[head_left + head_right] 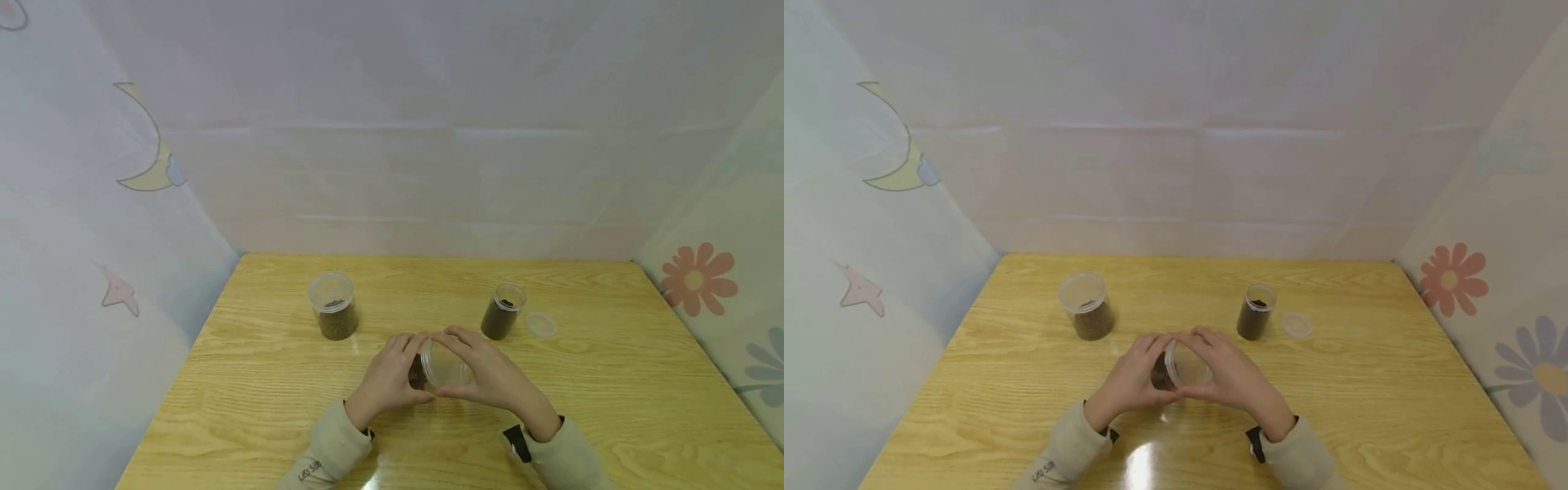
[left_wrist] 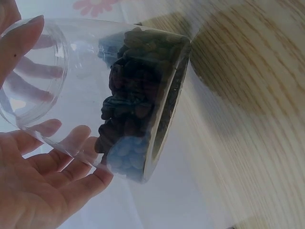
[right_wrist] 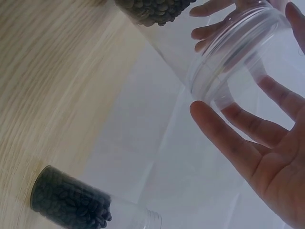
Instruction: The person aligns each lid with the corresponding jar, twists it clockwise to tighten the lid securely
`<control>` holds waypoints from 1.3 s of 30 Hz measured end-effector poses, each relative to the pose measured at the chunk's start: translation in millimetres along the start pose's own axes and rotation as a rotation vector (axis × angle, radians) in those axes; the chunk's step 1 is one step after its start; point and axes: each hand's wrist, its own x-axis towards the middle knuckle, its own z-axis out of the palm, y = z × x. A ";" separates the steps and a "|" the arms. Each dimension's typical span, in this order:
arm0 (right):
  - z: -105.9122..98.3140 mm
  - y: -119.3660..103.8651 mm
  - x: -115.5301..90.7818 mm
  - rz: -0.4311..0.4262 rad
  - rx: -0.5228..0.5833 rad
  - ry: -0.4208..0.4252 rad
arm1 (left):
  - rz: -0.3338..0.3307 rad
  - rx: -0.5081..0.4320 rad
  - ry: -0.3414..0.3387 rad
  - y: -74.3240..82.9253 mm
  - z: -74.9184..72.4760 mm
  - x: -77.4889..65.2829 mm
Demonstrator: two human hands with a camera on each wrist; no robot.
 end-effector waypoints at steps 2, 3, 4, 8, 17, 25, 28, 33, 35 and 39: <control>0.3 -0.8 0.1 0.009 -0.004 0.003 | 0.000 -0.006 0.000 0.2 0.1 0.4; 0.4 -1.2 0.2 0.013 -0.005 0.004 | -0.003 -0.010 -0.002 0.4 0.1 0.5; 0.6 -1.5 0.2 0.015 -0.007 0.005 | -0.006 -0.012 -0.004 0.5 -0.1 0.5; 1.5 -2.3 0.8 0.021 -0.010 0.004 | -0.013 -0.015 -0.011 0.8 -0.2 0.6; 0.9 -3.3 0.4 0.039 -0.006 -0.001 | -0.003 -0.005 -0.003 0.8 -0.4 0.8; 1.2 -4.1 -0.3 0.056 0.005 -0.011 | -0.001 -0.009 -0.005 1.1 -1.6 0.1; 1.4 -4.9 -0.2 0.055 0.008 -0.009 | 0.002 -0.019 -0.006 0.6 -1.9 -0.4; 1.9 -6.3 0.2 0.043 0.000 0.002 | 0.019 0.001 0.001 -1.2 -1.9 -0.5; 1.3 -7.0 0.1 0.046 -0.001 0.002 | 0.023 0.006 0.001 -1.5 -2.4 0.1; -0.2 -7.9 -1.3 0.079 0.014 -0.014 | 0.007 -0.015 -0.005 -2.0 -3.6 1.6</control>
